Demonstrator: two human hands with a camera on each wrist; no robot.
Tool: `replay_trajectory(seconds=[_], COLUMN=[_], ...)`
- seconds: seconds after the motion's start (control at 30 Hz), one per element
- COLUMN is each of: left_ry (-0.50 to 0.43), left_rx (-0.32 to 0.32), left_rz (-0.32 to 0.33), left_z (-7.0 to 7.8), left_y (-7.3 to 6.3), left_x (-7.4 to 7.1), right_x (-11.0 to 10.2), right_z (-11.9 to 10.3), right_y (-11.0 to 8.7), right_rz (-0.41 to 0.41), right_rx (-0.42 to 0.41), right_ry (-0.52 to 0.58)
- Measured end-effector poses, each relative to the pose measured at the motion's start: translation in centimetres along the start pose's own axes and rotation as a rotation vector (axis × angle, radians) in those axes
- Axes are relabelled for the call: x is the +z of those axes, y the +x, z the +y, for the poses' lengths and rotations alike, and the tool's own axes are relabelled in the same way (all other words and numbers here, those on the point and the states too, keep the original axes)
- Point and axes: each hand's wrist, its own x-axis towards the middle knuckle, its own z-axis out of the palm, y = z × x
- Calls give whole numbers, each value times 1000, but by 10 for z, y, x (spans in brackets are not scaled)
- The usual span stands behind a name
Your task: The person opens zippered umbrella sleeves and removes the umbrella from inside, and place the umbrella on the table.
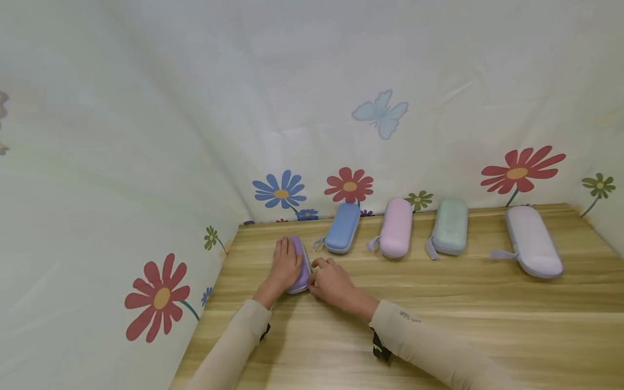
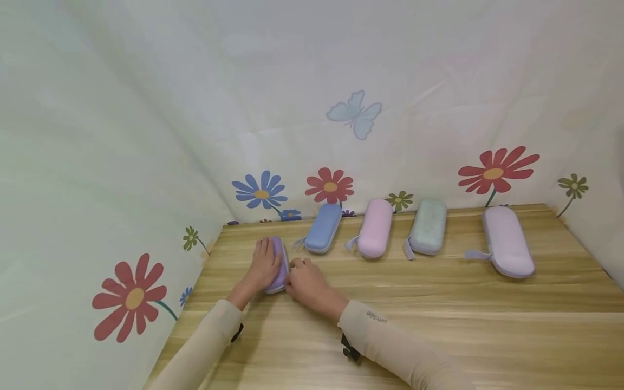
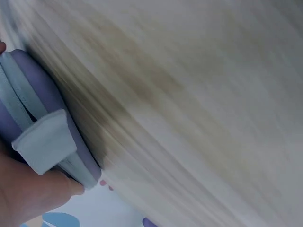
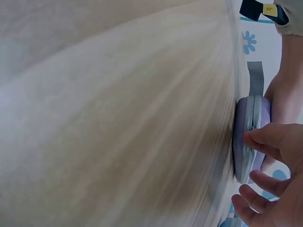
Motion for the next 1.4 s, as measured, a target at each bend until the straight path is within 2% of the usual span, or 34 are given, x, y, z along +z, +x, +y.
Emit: replay_trajectory(seconds=[0.23,0.37,0.6,0.83,1.03,1.2,1.4], left_ry=[37,48,79,77,81,119,123], left_rx=[59,86,81,98,148,195,209], left_rz=[-4,-1,-52,-60,-75,-117,-173], left_z=[-10,-11,-14,-18,-21,-24,-25], left_y=[-2,-2,-1,-2,-3,-5,-7], left_x=[5,4,3,3,2,3,1], right_x=[2,-2,-4,-3,-1,1,4], right_z=[5,6,5,7,13,16,17], right_y=[-1,-1,-1,0,2,3,3], right_rz=[8,8,-16,-9,17,9,10], right_rx=[51,57,88,123,148,172,178], right_ry=[-47,-37,-63,-86,-99,-73,-71])
